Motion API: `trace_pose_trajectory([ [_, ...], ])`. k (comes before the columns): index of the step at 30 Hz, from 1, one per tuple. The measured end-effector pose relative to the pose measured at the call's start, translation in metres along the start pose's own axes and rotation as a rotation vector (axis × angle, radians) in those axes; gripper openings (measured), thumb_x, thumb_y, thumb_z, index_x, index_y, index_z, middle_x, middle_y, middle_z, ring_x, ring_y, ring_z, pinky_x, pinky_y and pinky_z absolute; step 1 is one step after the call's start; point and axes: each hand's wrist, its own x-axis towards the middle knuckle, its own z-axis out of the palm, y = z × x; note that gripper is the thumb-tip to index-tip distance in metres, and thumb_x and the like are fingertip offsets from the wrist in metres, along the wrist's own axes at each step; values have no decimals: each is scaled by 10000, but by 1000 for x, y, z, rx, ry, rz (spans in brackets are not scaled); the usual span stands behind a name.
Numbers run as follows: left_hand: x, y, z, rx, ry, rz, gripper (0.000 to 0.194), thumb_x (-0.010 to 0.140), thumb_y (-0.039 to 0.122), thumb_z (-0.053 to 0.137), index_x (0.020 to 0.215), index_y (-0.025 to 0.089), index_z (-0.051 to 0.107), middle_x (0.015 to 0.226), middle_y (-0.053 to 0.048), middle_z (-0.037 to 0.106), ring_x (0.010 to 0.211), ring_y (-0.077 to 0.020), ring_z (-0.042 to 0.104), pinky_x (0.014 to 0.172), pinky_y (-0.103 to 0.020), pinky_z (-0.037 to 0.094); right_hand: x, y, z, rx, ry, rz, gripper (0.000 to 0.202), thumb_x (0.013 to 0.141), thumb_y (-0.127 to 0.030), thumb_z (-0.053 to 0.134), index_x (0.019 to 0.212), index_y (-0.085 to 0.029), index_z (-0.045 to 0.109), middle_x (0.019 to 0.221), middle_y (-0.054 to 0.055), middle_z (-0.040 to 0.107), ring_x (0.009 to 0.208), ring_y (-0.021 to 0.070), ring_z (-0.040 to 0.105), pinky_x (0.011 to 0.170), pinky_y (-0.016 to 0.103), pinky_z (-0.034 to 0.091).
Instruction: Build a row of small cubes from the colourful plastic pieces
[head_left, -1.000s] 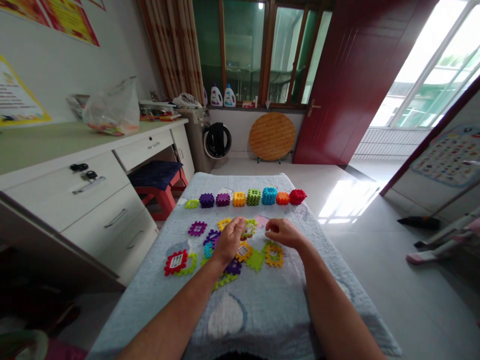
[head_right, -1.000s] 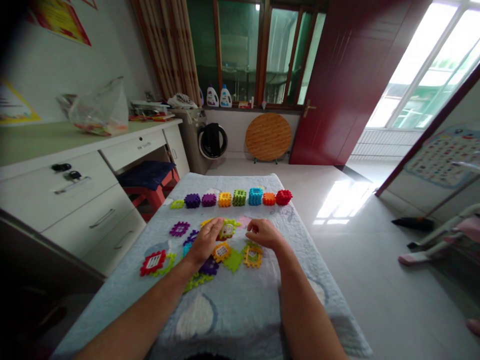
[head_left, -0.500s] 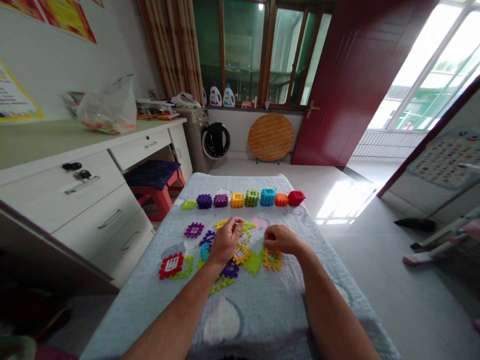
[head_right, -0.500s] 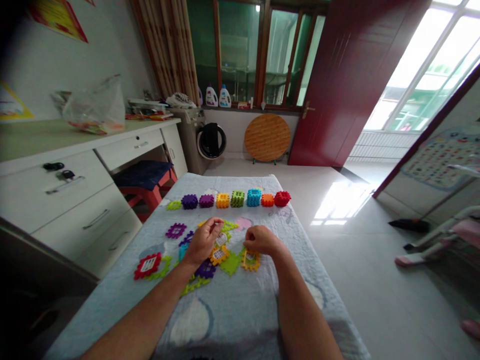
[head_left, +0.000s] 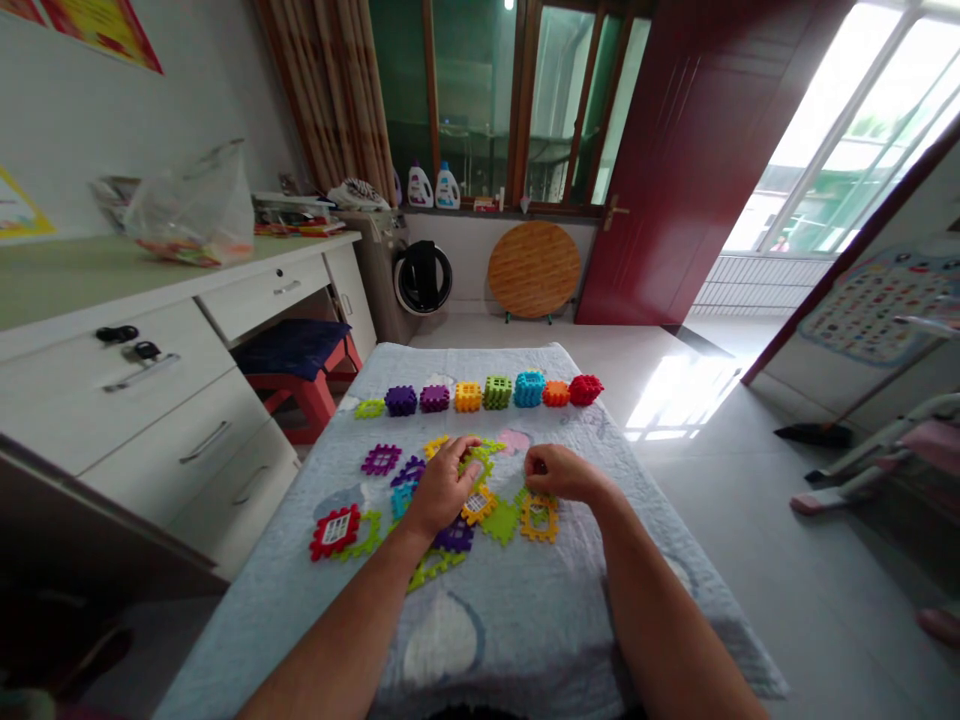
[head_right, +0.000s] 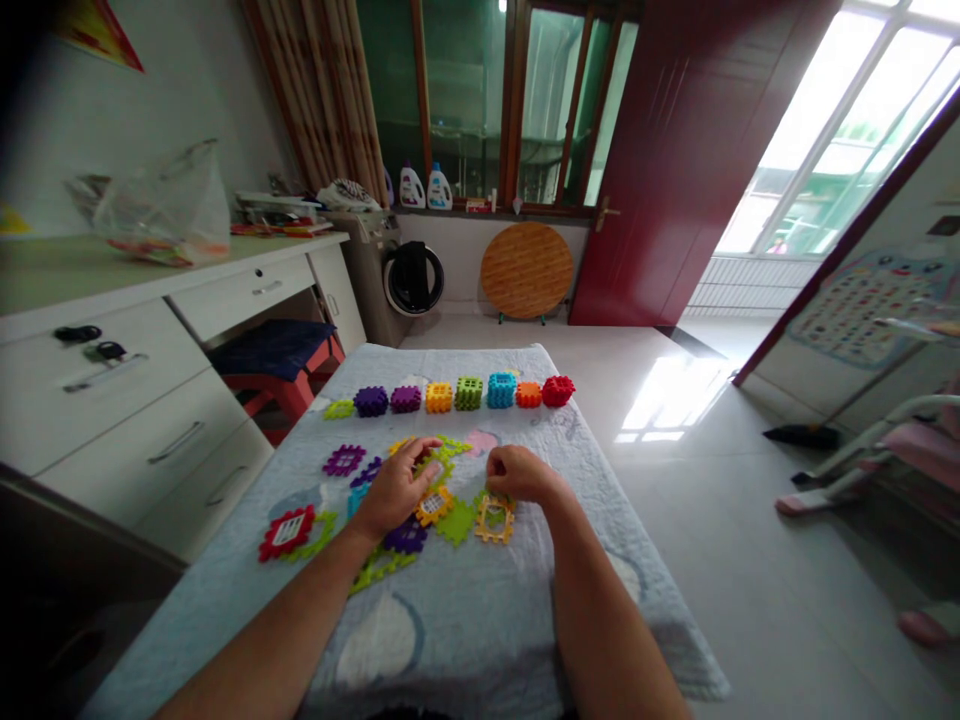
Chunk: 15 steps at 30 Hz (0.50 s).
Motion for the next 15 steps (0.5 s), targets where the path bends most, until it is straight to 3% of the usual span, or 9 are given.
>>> trace_pose_trajectory([
  [6,0,-2,-2,60,17,72,264,815,121,459,1041,207,565,983,-45,582,982,-181,552,912,-337,440,-1,9,3,9,-61,-20,182,590,-122,562,759,-165,614,697,-30,567,589,81,471,535,187,331],
  [9,1,-2,0,99,-33,83,296,816,104,439,1063,207,564,1009,-46,566,1009,-177,544,938,-337,437,-2,10,3,24,-64,-27,179,577,-99,549,733,-165,607,691,-32,554,590,79,465,535,182,329],
  [15,0,-1,-3,142,-78,98,455,732,46,431,1150,193,535,1182,-70,502,1169,-184,459,1060,-356,347,2,3,4,154,141,-43,228,588,-84,527,789,-167,592,622,-56,476,548,68,403,523,187,309],
])
